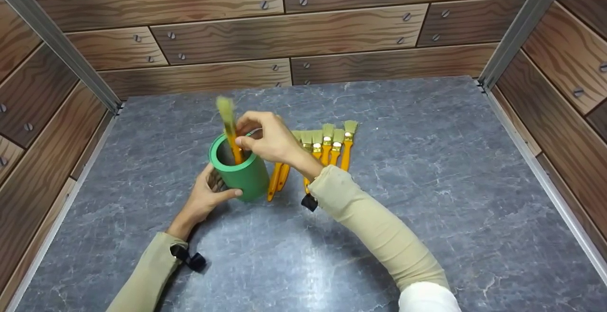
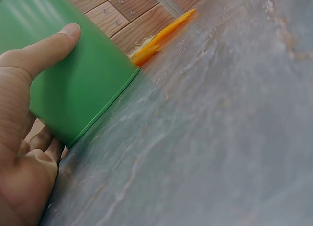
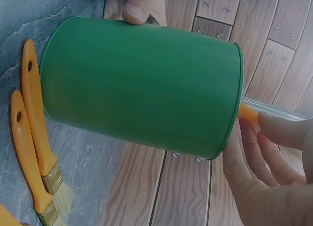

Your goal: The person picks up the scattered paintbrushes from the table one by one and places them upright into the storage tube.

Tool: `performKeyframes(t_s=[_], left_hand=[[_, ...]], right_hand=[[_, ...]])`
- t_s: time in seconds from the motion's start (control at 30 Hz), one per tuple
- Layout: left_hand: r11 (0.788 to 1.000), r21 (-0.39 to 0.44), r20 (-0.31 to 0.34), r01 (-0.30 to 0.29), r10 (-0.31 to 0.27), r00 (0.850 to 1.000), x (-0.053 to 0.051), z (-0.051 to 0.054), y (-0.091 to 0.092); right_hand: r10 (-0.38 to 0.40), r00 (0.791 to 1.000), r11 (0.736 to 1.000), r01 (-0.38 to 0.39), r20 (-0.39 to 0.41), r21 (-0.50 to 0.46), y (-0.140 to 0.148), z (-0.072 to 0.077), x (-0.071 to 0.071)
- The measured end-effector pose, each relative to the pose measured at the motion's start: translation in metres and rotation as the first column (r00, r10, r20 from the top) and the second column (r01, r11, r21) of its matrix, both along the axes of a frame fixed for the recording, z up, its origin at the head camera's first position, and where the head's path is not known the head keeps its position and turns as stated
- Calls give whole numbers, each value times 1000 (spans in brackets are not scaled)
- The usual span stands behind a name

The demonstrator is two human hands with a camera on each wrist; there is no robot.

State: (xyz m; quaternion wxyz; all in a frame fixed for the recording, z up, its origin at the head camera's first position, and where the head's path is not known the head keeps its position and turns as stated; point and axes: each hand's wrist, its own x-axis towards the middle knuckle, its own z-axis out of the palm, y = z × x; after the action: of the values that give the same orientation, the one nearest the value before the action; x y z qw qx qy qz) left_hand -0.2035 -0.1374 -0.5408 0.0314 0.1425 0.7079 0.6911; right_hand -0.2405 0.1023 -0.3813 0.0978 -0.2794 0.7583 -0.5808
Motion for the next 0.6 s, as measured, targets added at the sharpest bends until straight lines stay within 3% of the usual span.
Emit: performKeyframes(t_s=[0.2,0.6], left_hand=[[1000,-1,-1,6,-6,1000,0,0,1],[1000,-30,-23,5,-6,1000,2,1,0]], right_hand=[[13,1000,1000,-13,-4,-13,1,-1,2],[-29,998,997,34,-64,74,13,5,6]])
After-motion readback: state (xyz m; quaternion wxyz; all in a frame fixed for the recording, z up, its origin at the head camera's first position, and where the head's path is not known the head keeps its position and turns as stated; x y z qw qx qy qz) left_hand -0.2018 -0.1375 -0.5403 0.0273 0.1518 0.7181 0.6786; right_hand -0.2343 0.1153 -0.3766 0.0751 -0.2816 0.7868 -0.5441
